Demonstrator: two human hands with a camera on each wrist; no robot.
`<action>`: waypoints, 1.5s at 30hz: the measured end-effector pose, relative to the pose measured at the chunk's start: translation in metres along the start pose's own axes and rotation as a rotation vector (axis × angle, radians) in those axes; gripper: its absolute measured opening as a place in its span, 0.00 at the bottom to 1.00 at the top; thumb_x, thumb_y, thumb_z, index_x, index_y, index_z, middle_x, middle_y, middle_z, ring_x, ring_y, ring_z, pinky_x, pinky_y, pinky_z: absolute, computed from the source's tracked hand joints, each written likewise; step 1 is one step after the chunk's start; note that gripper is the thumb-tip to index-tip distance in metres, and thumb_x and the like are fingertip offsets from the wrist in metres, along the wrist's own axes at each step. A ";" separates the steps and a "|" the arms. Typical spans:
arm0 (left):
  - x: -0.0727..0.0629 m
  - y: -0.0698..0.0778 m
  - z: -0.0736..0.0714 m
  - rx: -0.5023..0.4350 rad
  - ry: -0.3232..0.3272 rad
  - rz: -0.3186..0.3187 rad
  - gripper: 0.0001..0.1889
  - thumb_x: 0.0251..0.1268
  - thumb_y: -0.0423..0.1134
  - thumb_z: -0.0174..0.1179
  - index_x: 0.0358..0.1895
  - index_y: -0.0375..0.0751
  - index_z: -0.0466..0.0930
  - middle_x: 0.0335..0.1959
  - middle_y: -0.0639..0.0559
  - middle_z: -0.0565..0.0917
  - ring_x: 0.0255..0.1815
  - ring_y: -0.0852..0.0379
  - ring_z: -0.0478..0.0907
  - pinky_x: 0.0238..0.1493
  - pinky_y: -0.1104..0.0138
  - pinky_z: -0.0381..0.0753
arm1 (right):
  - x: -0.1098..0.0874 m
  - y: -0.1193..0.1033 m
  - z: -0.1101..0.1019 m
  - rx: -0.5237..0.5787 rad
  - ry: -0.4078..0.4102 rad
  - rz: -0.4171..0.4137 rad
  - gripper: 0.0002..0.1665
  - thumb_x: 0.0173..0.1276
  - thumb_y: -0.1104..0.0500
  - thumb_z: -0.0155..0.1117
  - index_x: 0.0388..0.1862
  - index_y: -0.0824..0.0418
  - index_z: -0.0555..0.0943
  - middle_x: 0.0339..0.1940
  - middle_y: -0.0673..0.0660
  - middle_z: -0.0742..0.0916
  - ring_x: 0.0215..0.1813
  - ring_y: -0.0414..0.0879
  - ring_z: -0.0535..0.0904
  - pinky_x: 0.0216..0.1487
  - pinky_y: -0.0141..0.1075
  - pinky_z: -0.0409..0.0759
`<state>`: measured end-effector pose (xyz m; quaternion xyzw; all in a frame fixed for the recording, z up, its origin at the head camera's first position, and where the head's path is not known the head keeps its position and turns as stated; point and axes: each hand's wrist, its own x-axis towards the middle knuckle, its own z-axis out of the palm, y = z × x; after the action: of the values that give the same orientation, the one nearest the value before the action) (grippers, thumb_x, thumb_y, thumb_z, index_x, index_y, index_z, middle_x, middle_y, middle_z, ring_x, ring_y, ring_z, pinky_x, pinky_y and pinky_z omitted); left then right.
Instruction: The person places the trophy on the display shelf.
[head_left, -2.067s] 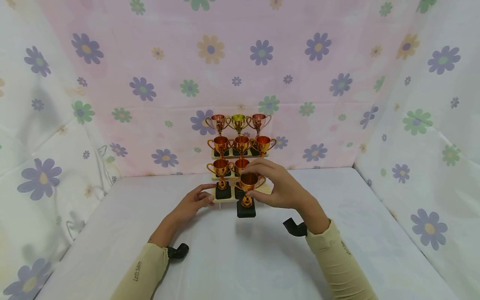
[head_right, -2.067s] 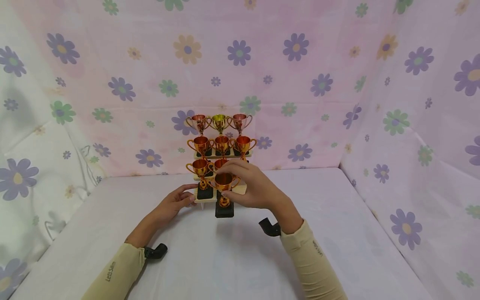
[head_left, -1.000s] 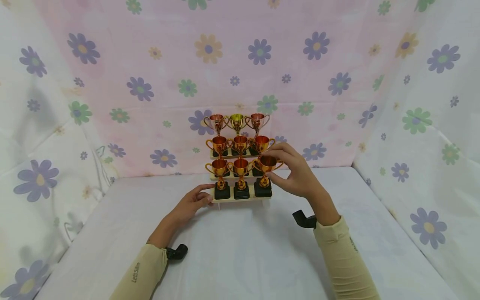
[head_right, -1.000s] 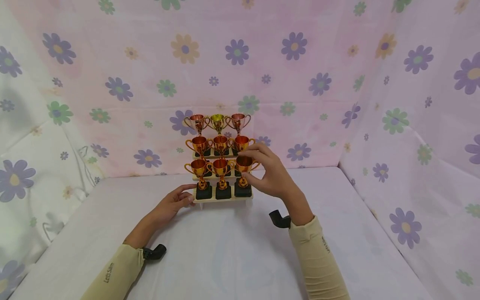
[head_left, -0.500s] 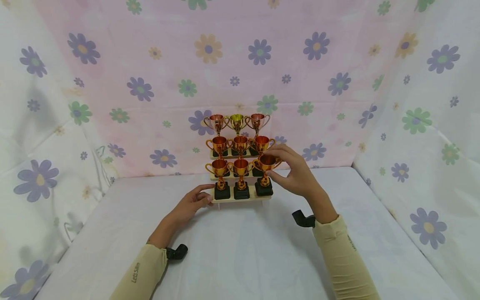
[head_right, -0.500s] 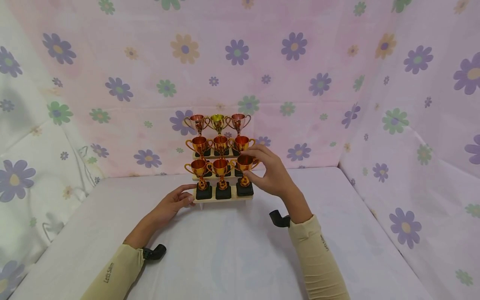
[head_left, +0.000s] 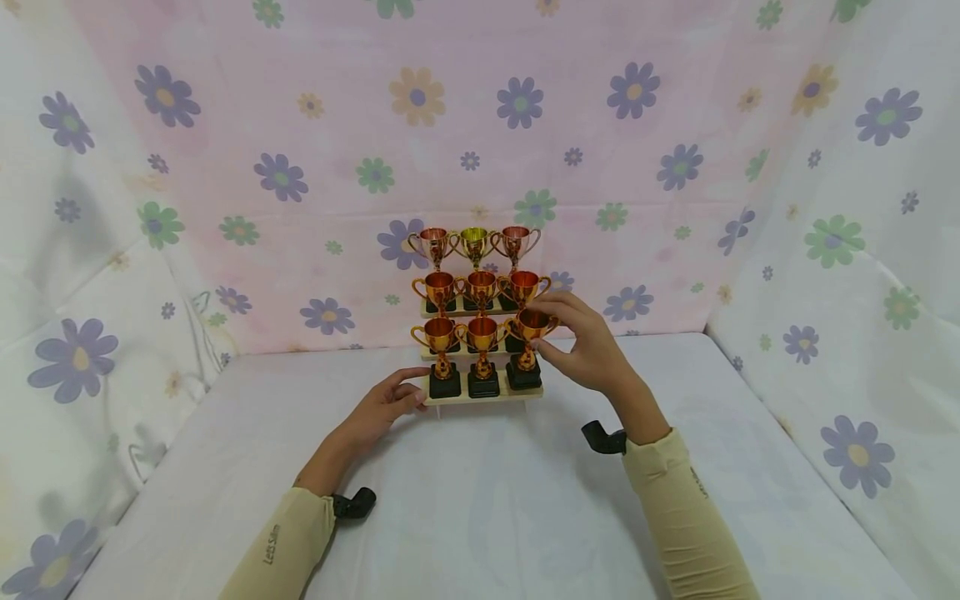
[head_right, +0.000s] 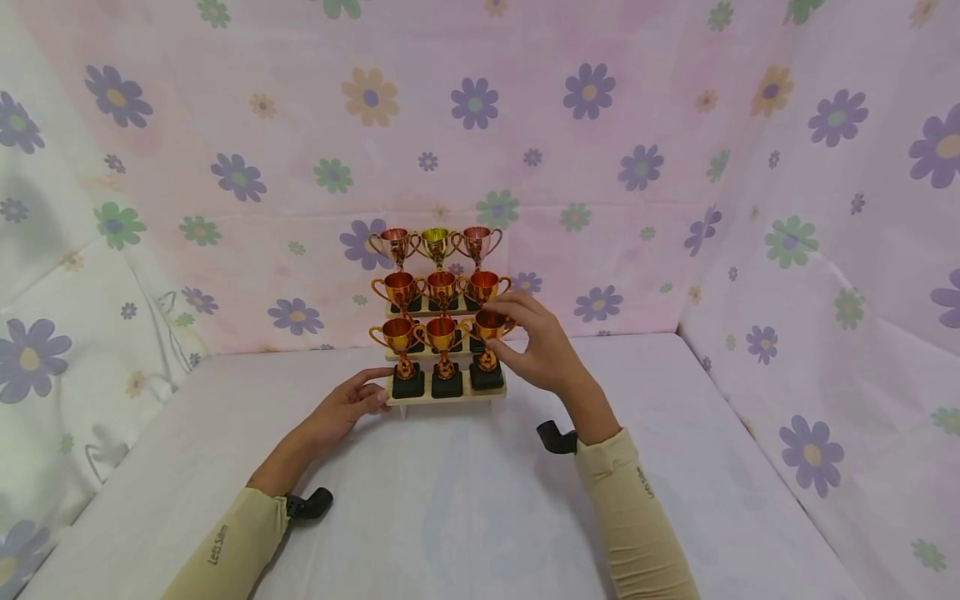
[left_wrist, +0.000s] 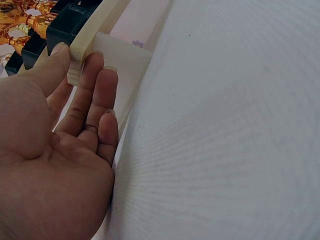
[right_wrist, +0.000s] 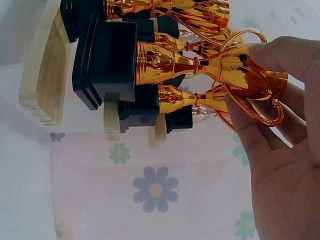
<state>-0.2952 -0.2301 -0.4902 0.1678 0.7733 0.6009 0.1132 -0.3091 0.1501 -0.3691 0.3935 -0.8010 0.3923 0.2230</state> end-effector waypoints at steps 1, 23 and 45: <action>0.000 0.000 0.000 -0.006 -0.001 0.003 0.28 0.83 0.41 0.58 0.81 0.46 0.66 0.52 0.37 0.86 0.54 0.50 0.84 0.64 0.60 0.74 | 0.000 0.000 0.000 -0.004 0.000 0.004 0.30 0.67 0.67 0.76 0.68 0.63 0.82 0.68 0.57 0.82 0.69 0.53 0.77 0.63 0.51 0.82; 0.002 -0.006 -0.002 -0.027 -0.007 -0.015 0.28 0.83 0.43 0.58 0.81 0.49 0.65 0.53 0.41 0.86 0.56 0.49 0.83 0.67 0.57 0.72 | -0.001 0.004 0.012 -0.009 -0.043 0.071 0.30 0.68 0.66 0.75 0.69 0.62 0.81 0.68 0.56 0.81 0.69 0.52 0.77 0.65 0.52 0.81; 0.001 -0.002 -0.001 -0.011 0.001 -0.018 0.29 0.83 0.43 0.59 0.81 0.48 0.65 0.53 0.40 0.87 0.56 0.49 0.83 0.67 0.56 0.73 | -0.002 0.012 0.018 -0.020 -0.045 0.053 0.30 0.68 0.65 0.76 0.68 0.63 0.81 0.66 0.57 0.82 0.61 0.51 0.80 0.59 0.51 0.83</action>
<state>-0.2962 -0.2311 -0.4920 0.1598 0.7714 0.6043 0.1190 -0.3181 0.1415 -0.3867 0.3784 -0.8199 0.3810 0.1984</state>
